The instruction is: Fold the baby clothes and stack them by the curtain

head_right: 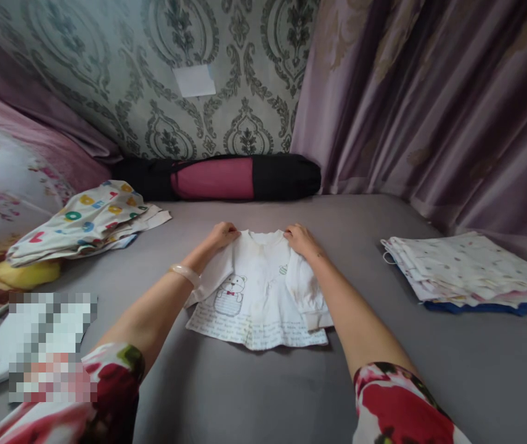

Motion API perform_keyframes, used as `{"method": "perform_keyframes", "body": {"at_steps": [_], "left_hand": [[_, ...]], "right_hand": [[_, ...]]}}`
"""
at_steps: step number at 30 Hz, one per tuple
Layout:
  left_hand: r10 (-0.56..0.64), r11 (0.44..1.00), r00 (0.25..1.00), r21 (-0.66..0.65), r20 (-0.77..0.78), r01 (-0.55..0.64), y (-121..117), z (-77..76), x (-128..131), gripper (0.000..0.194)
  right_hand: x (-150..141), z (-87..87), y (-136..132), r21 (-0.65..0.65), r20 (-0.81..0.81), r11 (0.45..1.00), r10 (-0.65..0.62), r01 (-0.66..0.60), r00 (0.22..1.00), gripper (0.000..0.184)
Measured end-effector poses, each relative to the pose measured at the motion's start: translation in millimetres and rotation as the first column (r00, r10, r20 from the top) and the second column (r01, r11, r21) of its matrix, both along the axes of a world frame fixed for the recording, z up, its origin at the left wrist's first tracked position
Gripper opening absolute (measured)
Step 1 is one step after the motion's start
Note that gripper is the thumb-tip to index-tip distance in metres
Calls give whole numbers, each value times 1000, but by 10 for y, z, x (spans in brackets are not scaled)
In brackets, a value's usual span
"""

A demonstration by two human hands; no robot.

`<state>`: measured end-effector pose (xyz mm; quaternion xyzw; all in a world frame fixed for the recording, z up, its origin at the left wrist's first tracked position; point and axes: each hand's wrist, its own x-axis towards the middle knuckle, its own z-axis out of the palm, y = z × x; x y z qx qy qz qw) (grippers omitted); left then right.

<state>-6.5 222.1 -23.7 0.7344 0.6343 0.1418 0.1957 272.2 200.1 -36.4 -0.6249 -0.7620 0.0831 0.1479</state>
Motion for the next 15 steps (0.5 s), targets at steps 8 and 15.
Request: {"method": "perform_keyframes", "body": {"at_steps": [8, 15], "left_hand": [[24, 999, 999, 42, 24, -25, 41, -129, 180, 27], [86, 995, 991, 45, 98, -91, 14, -216, 173, 27]], "right_hand": [[-138, -68, 26, 22, -11, 996, -91, 91, 996, 20], [-142, -210, 18, 90, -45, 985, -147, 150, 988, 21]]}}
